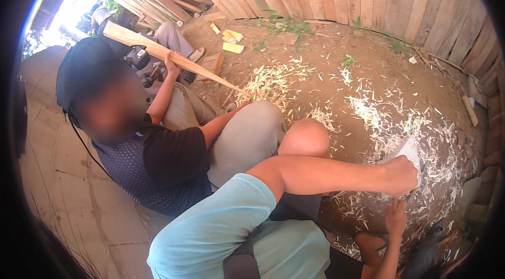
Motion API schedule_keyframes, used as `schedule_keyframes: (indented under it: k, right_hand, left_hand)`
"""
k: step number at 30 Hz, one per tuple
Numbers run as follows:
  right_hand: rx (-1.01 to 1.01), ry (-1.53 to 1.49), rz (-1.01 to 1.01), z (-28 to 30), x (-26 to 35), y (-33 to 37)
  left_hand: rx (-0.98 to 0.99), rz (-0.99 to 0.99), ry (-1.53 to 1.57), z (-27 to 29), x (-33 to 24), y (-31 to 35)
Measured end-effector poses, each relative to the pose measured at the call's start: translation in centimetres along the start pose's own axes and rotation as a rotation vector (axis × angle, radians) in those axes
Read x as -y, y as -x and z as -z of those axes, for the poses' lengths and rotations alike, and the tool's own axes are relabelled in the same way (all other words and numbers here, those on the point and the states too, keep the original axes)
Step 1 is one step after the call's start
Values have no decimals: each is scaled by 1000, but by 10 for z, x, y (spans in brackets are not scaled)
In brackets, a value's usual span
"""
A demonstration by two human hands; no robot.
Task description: The person sits on the ground and uses a knife to shave thin strips from a small rectangular block of wood. They hold the block with one hand and repeatedly draw the blade along its surface to produce wood shavings. Other people are visible in the background performing similar tasks.
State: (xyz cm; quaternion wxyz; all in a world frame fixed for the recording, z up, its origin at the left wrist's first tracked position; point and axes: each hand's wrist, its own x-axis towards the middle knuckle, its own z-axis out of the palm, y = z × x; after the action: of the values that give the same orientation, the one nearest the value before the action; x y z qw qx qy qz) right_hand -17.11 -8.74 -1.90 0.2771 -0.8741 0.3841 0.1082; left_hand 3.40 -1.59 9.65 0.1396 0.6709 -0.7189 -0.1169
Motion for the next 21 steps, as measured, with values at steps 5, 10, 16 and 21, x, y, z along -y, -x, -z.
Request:
schedule_keyframes:
  k: [5,10,16,21]
  right_hand:
    - [-15,55,40,-6,-5,2]
    - [-7,150,37,-5,-2,4]
    - [16,350,-50,-2,12,7]
    - [-31,451,-21,-6,-6,-2]
  left_hand:
    - [-76,84,23,-1,2,0]
    - [-89,136,55,-8,2,-2]
    - [-105,182,54,-11,0,0]
    - [-75,223,39,-6,-2,-1]
